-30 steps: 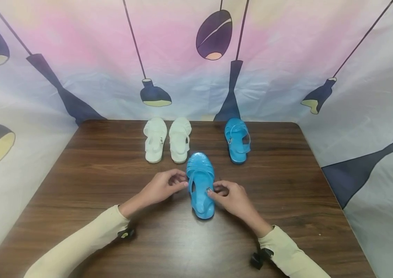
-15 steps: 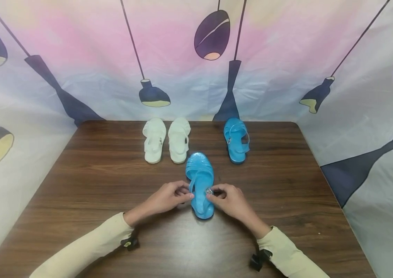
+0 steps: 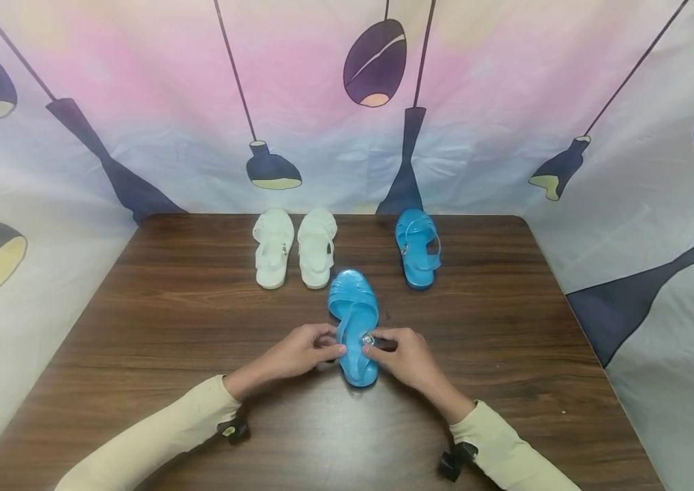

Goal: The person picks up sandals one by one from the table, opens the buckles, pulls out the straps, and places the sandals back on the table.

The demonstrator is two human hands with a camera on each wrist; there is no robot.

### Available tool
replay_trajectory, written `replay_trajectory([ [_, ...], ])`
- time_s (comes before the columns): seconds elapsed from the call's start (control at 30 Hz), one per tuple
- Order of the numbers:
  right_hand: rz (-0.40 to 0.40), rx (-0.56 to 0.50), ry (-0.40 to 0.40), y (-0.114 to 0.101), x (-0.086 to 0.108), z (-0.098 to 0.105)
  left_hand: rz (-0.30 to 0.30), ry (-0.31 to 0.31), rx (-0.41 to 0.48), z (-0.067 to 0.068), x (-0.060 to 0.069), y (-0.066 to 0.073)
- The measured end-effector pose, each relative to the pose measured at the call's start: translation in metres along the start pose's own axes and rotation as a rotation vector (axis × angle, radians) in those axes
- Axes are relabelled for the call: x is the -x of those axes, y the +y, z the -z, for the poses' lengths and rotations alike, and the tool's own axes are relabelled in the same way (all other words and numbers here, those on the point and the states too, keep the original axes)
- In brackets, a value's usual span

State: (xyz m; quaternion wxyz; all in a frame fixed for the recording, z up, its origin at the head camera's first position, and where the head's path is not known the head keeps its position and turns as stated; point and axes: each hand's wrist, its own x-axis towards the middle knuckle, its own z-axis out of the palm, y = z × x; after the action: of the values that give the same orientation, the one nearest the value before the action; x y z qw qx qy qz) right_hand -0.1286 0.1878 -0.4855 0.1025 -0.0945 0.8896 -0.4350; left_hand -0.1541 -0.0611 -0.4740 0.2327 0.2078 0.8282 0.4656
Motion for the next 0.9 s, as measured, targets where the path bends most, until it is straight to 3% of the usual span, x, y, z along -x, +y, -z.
replay_trajectory([
  [0.43, -0.110, -0.108, 0.091, 0.0021, 0.0021, -0.0070, -0.015, 0.035, 0.045, -0.0030, -0.0027, -0.0014],
  [0.9, -0.223, -0.271, 0.110, -0.0016, 0.0032, -0.0048, -0.041, 0.121, 0.119, -0.0058, 0.0001, 0.0037],
])
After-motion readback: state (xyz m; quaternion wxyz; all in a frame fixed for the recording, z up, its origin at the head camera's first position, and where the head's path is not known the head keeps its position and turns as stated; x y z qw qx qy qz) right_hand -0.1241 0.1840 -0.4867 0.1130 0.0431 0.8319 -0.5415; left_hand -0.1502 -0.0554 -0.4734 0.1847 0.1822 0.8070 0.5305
